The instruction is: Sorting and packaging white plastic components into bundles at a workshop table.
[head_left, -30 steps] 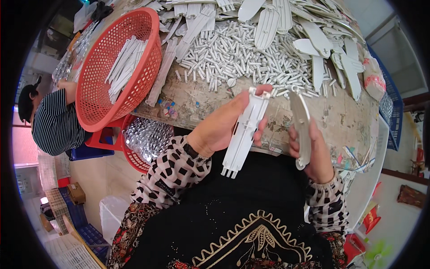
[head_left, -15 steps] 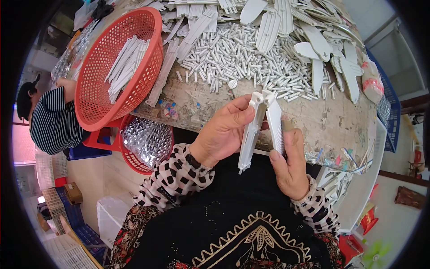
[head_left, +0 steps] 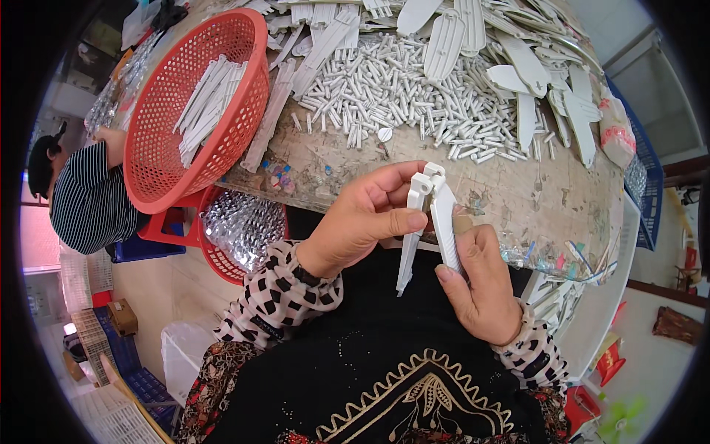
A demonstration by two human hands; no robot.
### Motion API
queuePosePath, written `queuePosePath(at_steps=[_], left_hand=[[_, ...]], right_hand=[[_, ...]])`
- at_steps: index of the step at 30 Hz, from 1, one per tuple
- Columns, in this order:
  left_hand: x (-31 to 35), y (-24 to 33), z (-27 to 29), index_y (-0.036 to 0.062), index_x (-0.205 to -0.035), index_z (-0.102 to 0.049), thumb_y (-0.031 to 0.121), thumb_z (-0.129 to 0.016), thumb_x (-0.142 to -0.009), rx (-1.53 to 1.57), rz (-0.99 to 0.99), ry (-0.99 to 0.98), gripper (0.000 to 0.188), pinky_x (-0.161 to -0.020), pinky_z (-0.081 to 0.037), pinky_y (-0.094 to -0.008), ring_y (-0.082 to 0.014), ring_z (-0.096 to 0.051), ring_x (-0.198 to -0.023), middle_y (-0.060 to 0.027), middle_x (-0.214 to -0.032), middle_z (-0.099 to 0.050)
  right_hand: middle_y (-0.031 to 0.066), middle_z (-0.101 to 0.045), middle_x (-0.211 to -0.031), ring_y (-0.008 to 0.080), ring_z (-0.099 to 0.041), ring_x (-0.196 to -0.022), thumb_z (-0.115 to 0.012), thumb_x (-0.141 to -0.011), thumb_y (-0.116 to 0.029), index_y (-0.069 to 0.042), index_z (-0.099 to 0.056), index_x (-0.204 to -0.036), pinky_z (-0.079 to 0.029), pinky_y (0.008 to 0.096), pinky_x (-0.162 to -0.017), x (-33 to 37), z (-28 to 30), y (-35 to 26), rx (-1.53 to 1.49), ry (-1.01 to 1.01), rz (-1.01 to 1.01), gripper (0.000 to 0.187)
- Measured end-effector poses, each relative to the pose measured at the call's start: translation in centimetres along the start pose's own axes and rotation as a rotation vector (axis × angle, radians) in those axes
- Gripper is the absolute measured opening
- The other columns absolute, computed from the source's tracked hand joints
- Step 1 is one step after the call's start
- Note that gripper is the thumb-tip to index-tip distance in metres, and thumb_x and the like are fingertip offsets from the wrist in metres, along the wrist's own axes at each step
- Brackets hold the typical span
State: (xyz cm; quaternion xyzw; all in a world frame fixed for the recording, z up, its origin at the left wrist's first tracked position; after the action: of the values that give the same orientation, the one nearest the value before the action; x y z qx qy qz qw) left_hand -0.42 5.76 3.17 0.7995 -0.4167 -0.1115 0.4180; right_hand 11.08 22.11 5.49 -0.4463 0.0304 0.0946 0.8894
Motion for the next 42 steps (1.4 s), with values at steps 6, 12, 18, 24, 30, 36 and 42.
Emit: queuePosePath(at_steps=[6,12,18,24,30,36,42], left_hand=[[0.3,-0.7,-0.2,-0.0021,-0.140,-0.039,0.009,-0.074,-0.081,0.026,-0.028,0.031,0.069,-0.103,-0.041,-0.0334,-0.0182,-0.055,-0.117,-0.0106,-0.127,-0.058],[-0.2,-1.4,-0.1,-0.0025,-0.140,-0.039,0.011,-0.070,-0.086,0.006,0.005,0.060,0.063,-0.103,-0.041,-0.0333,-0.0183,-0.055,-0.117,-0.0106,-0.129,-0.056],[0.0,-2.3,-1.1,-0.0003,-0.138,-0.041,0.011,-0.061,-0.094,-0.187,-0.117,0.084,0.050,-0.088,-0.047,-0.0257,-0.0098,-0.056,-0.103,-0.0034,-0.116,-0.059],[-0.8,-1.3,-1.1,0.0009,-0.135,-0.043,0.012,-0.056,-0.093,-0.496,-0.139,0.061,0.045,-0.078,-0.047,-0.0250,-0.0079,-0.055,-0.090,-0.0031,-0.104,-0.060],[-0.7,-1.4,-2.2,0.0011,-0.141,-0.030,0.010,-0.053,-0.090,-0.742,-0.106,-0.301,0.057,-0.075,-0.047,-0.0269,-0.0122,-0.055,-0.087,-0.0084,-0.105,-0.060],[-0.1,-2.8,-1.7,0.0007,-0.130,-0.032,0.011,-0.059,-0.086,-0.590,0.046,-0.336,0.053,-0.071,-0.047,-0.0313,-0.0171,-0.058,-0.080,-0.0143,-0.096,-0.062],[1.3,-2.7,0.2,0.0021,-0.107,-0.049,0.024,-0.065,-0.087,-0.985,-0.068,-0.208,0.034,-0.063,-0.047,-0.0424,-0.0391,-0.061,-0.072,-0.0205,-0.081,-0.060]], right_hand=[[0.0157,-0.043,-0.095,0.0269,-0.046,-0.081,-0.058,-0.088,-0.006,0.005,-0.037,-0.139,-0.041,0.0322,-0.072,0.5,0.9,-0.9,0.019,-0.025,-0.087,0.057],[0.0144,-0.044,-0.093,0.0259,-0.045,-0.077,-0.059,-0.088,-0.008,0.004,-0.037,-0.140,-0.040,0.0315,-0.069,-0.2,-1.4,0.3,0.020,0.071,-0.102,0.058],[0.0158,-0.046,-0.096,0.0272,-0.050,-0.083,-0.062,-0.088,-0.010,0.004,-0.038,-0.138,-0.043,0.0331,-0.071,-0.4,-1.9,0.5,-0.016,0.058,-0.133,0.057],[0.0139,-0.049,-0.101,0.0247,-0.053,-0.087,-0.066,-0.086,-0.013,0.004,-0.048,-0.130,-0.045,0.0322,-0.076,-1.2,-0.6,1.3,0.076,0.175,0.020,0.050],[0.0138,-0.060,-0.098,0.0287,-0.055,-0.090,-0.069,-0.084,-0.011,0.000,-0.059,-0.117,-0.045,0.0343,-0.080,-2.7,4.0,1.3,-0.088,0.107,0.073,0.036],[0.0071,-0.061,-0.086,0.0187,-0.057,-0.082,-0.072,-0.081,-0.006,-0.001,-0.066,-0.097,-0.043,0.0287,-0.073,-2.6,4.5,1.9,-0.456,-0.163,-0.112,0.018],[0.0047,-0.060,-0.083,0.0149,-0.056,-0.078,-0.072,-0.081,-0.003,0.000,-0.067,-0.094,-0.043,0.0274,-0.071,-3.5,2.9,2.9,-0.440,-0.075,-0.117,0.014]])
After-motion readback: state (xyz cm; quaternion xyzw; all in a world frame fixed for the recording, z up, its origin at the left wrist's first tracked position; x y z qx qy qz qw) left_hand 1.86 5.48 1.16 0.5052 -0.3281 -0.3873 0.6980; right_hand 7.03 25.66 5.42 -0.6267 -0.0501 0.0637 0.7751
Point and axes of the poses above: each hand's wrist, its own x-axis away from the middle knuckle, its own z-axis out of the back of the hand, y = z × x, the point moved 2 cm from there along -x, towards the middle knuckle
